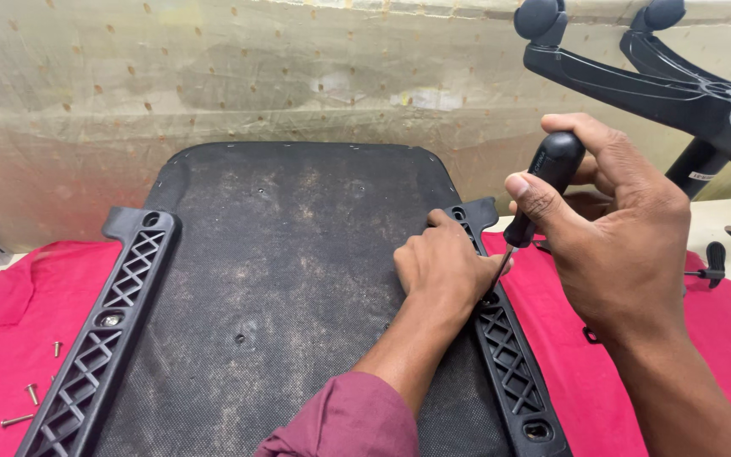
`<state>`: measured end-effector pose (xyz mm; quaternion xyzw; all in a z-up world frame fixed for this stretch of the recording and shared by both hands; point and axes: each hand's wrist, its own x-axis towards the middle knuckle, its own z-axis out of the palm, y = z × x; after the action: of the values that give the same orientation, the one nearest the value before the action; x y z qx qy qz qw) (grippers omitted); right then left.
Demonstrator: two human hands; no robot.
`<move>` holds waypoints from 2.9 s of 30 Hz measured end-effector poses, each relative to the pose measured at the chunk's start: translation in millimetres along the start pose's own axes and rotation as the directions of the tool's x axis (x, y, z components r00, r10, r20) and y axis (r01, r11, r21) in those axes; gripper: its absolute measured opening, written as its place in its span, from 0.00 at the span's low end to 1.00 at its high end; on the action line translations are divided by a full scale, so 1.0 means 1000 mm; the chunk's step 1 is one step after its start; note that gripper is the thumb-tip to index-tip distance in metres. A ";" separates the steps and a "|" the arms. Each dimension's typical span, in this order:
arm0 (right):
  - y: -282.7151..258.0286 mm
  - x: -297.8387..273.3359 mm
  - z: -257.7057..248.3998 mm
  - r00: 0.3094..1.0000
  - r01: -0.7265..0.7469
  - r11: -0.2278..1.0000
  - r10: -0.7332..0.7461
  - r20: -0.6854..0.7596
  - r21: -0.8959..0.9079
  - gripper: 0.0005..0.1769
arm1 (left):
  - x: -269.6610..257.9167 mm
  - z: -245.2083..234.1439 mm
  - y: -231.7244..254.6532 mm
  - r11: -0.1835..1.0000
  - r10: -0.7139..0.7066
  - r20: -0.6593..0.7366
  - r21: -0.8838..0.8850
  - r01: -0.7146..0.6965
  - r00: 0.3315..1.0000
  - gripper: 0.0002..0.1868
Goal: The person uses a screwdriver to attach plastic side rails to a black chair seat by inserting and tightening screws. The person repeatedly picks up screws, aligns the rails, and secures them to the seat.
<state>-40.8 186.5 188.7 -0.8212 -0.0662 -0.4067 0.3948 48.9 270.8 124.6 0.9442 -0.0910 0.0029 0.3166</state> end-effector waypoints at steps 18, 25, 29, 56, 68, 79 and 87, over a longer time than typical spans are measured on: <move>-0.009 -0.001 0.009 0.999 0.041 0.999 -0.041 -0.010 0.013 0.26 | -0.001 0.014 -0.003 0.998 0.027 -0.107 -0.054 -0.033 0.994 0.51; -0.005 0.002 0.019 0.998 0.050 0.999 -0.050 -0.040 -0.003 0.22 | -0.002 0.007 -0.001 0.999 0.045 -0.081 -0.005 -0.045 0.996 0.51; -0.003 0.000 0.015 0.992 0.090 0.990 -0.098 -0.074 -0.105 0.23 | -0.001 0.004 0.001 0.999 0.044 -0.085 0.026 -0.042 0.995 0.52; 0.001 0.008 -0.018 0.992 0.107 0.994 -0.107 0.071 0.001 0.21 | -0.004 0.010 0.002 1.000 -0.012 -0.134 0.005 0.012 0.991 0.42; 0.042 0.011 -0.034 0.953 0.141 0.922 -0.225 0.202 0.360 0.32 | -0.013 -0.004 0.010 0.987 -0.155 -0.060 -0.041 0.153 0.986 0.45; 0.071 0.022 -0.043 0.917 0.223 0.821 -0.360 0.172 0.525 0.31 | -0.037 -0.005 0.031 0.957 -0.289 -0.044 -0.037 0.287 0.956 0.46; 0.079 0.020 -0.044 0.919 0.237 0.785 -0.372 0.128 0.573 0.31 | -0.040 -0.003 0.036 0.942 -0.334 -0.029 -0.050 0.333 0.942 0.39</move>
<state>-20.7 97.2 171.8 -0.6943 -0.3579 -0.3298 0.5302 3.9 251.1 146.4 0.9385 0.0760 -0.0354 0.3349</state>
